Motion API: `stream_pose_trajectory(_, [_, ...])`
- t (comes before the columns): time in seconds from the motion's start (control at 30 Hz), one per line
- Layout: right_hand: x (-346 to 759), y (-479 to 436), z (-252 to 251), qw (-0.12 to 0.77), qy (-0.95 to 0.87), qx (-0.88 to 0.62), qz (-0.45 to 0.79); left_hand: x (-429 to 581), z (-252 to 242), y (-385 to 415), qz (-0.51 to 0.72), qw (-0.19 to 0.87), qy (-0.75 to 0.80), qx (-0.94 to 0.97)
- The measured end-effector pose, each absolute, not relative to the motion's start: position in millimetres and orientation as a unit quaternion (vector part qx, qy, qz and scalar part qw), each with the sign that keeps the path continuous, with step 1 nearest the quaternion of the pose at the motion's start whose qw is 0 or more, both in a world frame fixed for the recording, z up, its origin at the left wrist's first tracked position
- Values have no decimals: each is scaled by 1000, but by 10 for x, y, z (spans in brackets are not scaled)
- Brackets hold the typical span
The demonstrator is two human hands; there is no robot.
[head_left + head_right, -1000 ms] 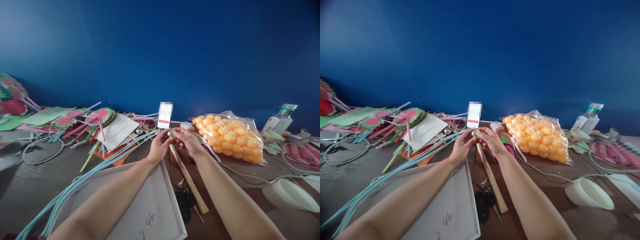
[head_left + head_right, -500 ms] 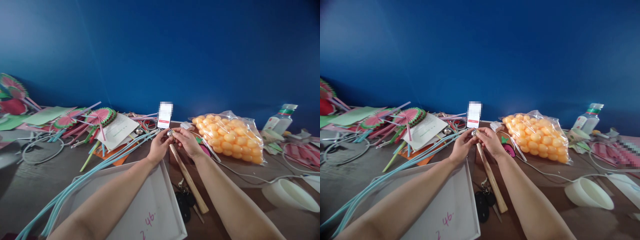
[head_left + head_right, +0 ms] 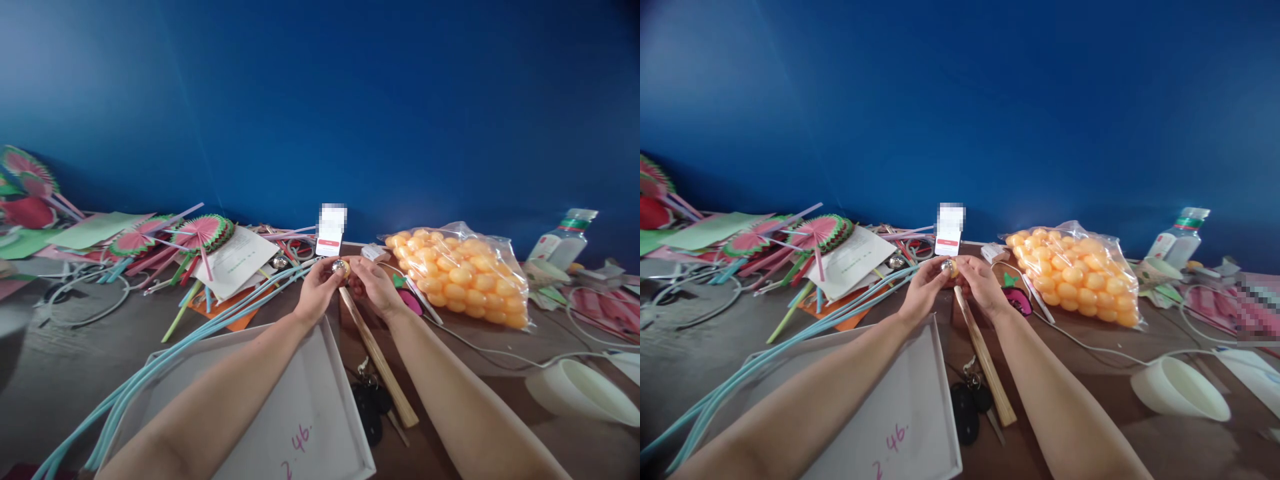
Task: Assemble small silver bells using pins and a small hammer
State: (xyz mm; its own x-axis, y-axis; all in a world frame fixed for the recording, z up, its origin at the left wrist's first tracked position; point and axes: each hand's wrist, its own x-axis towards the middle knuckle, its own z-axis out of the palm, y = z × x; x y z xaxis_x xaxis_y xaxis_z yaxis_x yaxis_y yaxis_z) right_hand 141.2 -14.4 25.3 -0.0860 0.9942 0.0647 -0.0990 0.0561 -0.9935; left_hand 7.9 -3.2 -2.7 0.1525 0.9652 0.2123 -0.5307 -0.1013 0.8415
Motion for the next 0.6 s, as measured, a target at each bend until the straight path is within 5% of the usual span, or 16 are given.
stream_pose_trajectory(0.6, [1365,-187,258,469,-570,-454,499,60,-31,-8,609,623,294,394])
